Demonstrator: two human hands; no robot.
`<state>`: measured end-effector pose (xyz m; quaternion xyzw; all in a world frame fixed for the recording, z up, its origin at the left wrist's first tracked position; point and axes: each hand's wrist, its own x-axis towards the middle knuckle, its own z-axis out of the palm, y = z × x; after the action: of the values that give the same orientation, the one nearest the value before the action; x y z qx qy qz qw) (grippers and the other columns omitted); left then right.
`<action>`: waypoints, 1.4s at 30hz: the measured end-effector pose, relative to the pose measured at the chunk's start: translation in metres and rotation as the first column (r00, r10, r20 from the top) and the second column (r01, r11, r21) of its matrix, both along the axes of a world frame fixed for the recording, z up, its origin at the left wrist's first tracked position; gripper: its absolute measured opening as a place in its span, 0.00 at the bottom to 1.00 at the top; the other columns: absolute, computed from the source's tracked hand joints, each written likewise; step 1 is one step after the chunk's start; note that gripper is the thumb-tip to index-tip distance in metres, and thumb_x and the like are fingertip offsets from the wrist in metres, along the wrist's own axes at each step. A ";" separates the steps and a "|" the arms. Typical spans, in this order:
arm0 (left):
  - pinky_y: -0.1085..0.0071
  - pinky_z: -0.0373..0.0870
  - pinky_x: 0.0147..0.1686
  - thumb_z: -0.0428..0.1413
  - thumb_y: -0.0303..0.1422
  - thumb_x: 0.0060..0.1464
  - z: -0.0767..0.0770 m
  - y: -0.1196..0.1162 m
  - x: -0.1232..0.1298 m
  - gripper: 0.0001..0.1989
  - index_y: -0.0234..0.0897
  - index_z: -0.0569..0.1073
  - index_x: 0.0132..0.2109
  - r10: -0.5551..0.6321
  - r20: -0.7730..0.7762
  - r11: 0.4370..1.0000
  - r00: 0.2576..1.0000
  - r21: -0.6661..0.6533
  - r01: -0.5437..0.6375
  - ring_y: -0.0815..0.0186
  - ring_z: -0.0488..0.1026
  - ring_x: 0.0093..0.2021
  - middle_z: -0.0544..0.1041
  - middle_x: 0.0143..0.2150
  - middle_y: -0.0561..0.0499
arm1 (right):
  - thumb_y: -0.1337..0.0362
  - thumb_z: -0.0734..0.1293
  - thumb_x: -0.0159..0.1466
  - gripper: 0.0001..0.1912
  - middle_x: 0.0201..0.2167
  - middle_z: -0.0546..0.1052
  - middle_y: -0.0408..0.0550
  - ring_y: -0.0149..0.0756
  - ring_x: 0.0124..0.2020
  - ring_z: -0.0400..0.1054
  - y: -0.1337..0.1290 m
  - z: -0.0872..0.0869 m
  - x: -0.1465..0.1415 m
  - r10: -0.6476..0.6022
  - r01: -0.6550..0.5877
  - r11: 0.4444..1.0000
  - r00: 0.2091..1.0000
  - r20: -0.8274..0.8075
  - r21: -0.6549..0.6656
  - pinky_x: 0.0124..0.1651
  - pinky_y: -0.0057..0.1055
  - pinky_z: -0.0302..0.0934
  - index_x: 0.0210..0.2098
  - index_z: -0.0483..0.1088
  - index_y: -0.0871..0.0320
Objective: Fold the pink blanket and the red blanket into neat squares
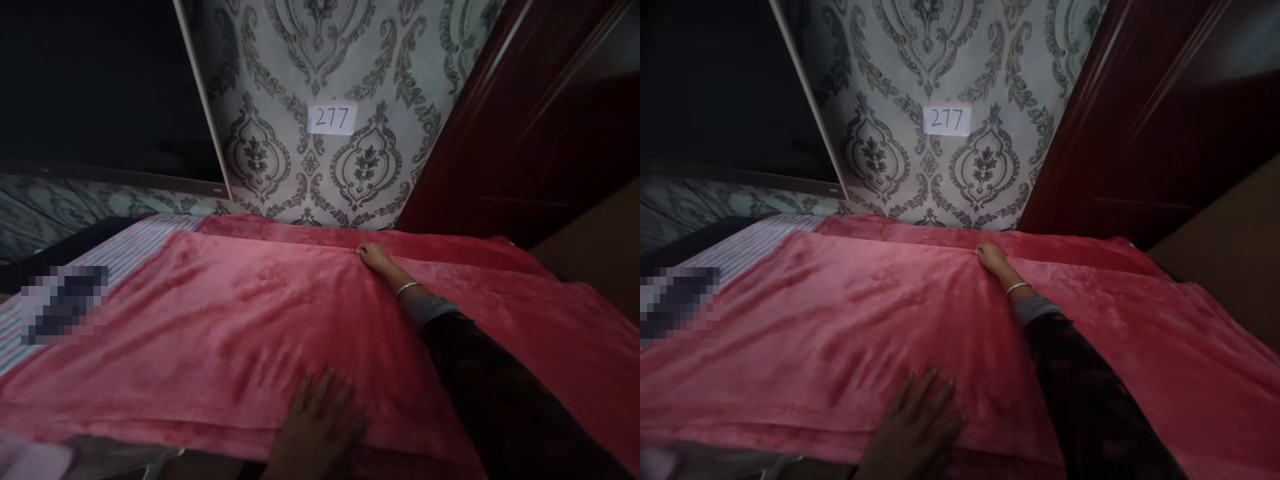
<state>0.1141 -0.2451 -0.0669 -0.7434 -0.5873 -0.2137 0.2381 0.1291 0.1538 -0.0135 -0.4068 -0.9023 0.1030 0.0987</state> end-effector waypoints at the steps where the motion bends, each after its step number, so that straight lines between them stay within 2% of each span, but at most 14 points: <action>1: 0.49 0.42 0.71 0.57 0.48 0.60 -0.001 0.000 0.001 0.18 0.55 0.76 0.55 0.000 0.008 1.000 1.000 0.002 0.000 0.54 0.67 0.62 0.76 0.60 0.56 | 0.65 0.61 0.71 0.14 0.45 0.81 0.54 0.38 0.45 0.73 -0.002 0.002 -0.004 0.015 -0.015 1.000 1.000 0.003 -0.001 0.43 0.26 0.60 0.44 0.79 0.60; 4: 0.49 0.50 0.70 0.56 0.45 0.61 0.000 -0.005 -0.002 0.19 0.54 0.74 0.58 -0.038 0.014 0.999 0.999 -0.029 0.038 0.54 0.66 0.64 0.73 0.63 0.54 | 0.62 0.61 0.72 0.15 0.48 0.80 0.55 0.38 0.48 0.73 -0.015 0.009 -0.026 0.097 -0.097 0.995 0.995 -0.004 0.001 0.45 0.26 0.59 0.45 0.79 0.59; 7: 0.52 0.54 0.69 0.54 0.39 0.63 0.009 -0.018 -0.017 0.21 0.46 0.71 0.62 -0.057 0.028 0.996 0.998 -0.062 0.059 0.57 0.63 0.68 0.70 0.67 0.48 | 0.60 0.61 0.72 0.15 0.49 0.80 0.53 0.38 0.49 0.72 -0.033 0.012 -0.056 0.179 -0.179 0.984 0.984 -0.007 -0.009 0.45 0.25 0.59 0.46 0.79 0.58; 9: 0.52 0.52 0.70 0.52 0.34 0.64 0.017 -0.030 -0.032 0.24 0.44 0.68 0.65 0.040 0.041 0.996 0.998 -0.085 -0.036 0.58 0.62 0.69 0.70 0.67 0.46 | 0.59 0.62 0.72 0.15 0.45 0.81 0.52 0.38 0.46 0.73 -0.043 0.012 -0.075 0.206 -0.206 0.978 0.978 -0.003 -0.017 0.43 0.25 0.59 0.44 0.79 0.58; 11: 0.50 0.48 0.71 0.52 0.32 0.63 0.021 -0.039 -0.046 0.26 0.44 0.66 0.67 0.199 0.036 0.975 0.979 -0.104 -0.195 0.57 0.62 0.69 0.69 0.68 0.46 | 0.59 0.64 0.70 0.13 0.43 0.81 0.52 0.38 0.44 0.72 -0.049 0.012 -0.089 0.207 -0.207 0.978 0.978 -0.002 -0.014 0.41 0.26 0.58 0.42 0.79 0.59; 13: 0.48 0.45 0.71 0.54 0.35 0.62 0.021 -0.046 -0.056 0.27 0.44 0.66 0.67 0.315 0.017 0.943 0.949 -0.118 -0.311 0.54 0.61 0.69 0.67 0.69 0.44 | 0.62 0.64 0.70 0.12 0.44 0.81 0.53 0.38 0.44 0.72 -0.052 0.010 -0.097 0.182 -0.182 0.983 0.983 -0.008 -0.002 0.41 0.26 0.58 0.43 0.79 0.60; 15: 0.46 0.43 0.71 0.56 0.38 0.60 0.016 -0.049 -0.060 0.29 0.45 0.66 0.68 0.366 0.000 0.923 0.931 -0.131 -0.363 0.51 0.59 0.70 0.66 0.70 0.45 | 0.64 0.63 0.70 0.13 0.45 0.80 0.55 0.39 0.45 0.72 -0.052 0.007 -0.100 0.144 -0.144 0.990 0.989 -0.014 0.007 0.41 0.27 0.58 0.45 0.78 0.61; 19: 0.47 0.41 0.72 0.57 0.39 0.59 0.005 -0.049 -0.055 0.30 0.47 0.66 0.68 0.384 0.017 0.916 0.923 -0.133 -0.379 0.52 0.57 0.72 0.65 0.71 0.47 | 0.62 0.63 0.71 0.14 0.44 0.81 0.56 0.40 0.43 0.73 -0.053 0.003 -0.102 0.106 -0.106 0.994 0.994 0.002 -0.012 0.38 0.28 0.58 0.45 0.78 0.62; 24: 0.48 0.46 0.72 0.55 0.42 0.61 0.002 -0.052 -0.057 0.29 0.46 0.65 0.68 0.329 0.070 0.939 0.942 -0.135 -0.317 0.53 0.58 0.71 0.67 0.70 0.48 | 0.59 0.60 0.73 0.17 0.47 0.81 0.56 0.40 0.44 0.74 -0.064 0.010 -0.130 0.211 -0.211 0.977 0.977 -0.001 -0.009 0.38 0.27 0.58 0.45 0.79 0.62; 27: 0.52 0.43 0.73 0.50 0.36 0.64 0.012 -0.061 -0.069 0.28 0.42 0.64 0.69 0.286 0.081 0.954 0.955 -0.120 -0.276 0.59 0.58 0.72 0.68 0.69 0.49 | 0.58 0.61 0.73 0.17 0.45 0.81 0.55 0.39 0.43 0.73 -0.082 0.012 -0.164 0.299 -0.299 0.954 0.954 -0.001 0.002 0.39 0.26 0.57 0.42 0.79 0.61; 32: 0.51 0.37 0.74 0.49 0.28 0.63 0.033 -0.078 -0.101 0.26 0.39 0.66 0.68 0.441 0.070 0.897 0.895 -0.029 -0.440 0.59 0.59 0.71 0.69 0.68 0.45 | 0.62 0.64 0.70 0.13 0.42 0.82 0.54 0.38 0.42 0.73 -0.104 0.004 -0.209 0.333 -0.333 0.943 0.943 0.007 0.025 0.37 0.26 0.57 0.39 0.79 0.61; 38: 0.49 0.46 0.72 0.54 0.31 0.59 0.019 -0.085 -0.121 0.27 0.39 0.70 0.65 0.519 0.021 0.853 0.855 -0.077 -0.516 0.53 0.60 0.70 0.69 0.68 0.43 | 0.65 0.60 0.71 0.15 0.44 0.81 0.57 0.41 0.44 0.74 -0.104 -0.002 -0.219 0.252 -0.253 0.966 0.967 0.022 0.052 0.42 0.29 0.61 0.43 0.79 0.60; 40: 0.50 0.49 0.71 0.54 0.32 0.59 0.014 -0.085 -0.120 0.27 0.40 0.70 0.65 0.522 0.030 0.851 0.853 -0.093 -0.517 0.52 0.61 0.69 0.69 0.68 0.44 | 0.64 0.60 0.71 0.16 0.50 0.79 0.58 0.44 0.50 0.72 -0.109 0.001 -0.221 0.253 -0.253 0.965 0.967 0.015 0.071 0.48 0.32 0.62 0.50 0.77 0.60; 42: 0.50 0.49 0.71 0.55 0.32 0.58 0.011 -0.086 -0.118 0.27 0.42 0.71 0.64 0.524 0.041 0.850 0.851 -0.093 -0.519 0.52 0.61 0.70 0.69 0.68 0.45 | 0.62 0.61 0.71 0.20 0.60 0.73 0.58 0.47 0.61 0.65 -0.119 0.002 -0.225 0.352 -0.346 0.928 0.936 -0.021 0.136 0.58 0.37 0.60 0.60 0.71 0.58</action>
<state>-0.0041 -0.3309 -0.0560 -0.5578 -0.7822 -0.1419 0.2385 -0.0955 0.0351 -0.0115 -0.2300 -0.9626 0.0690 0.1255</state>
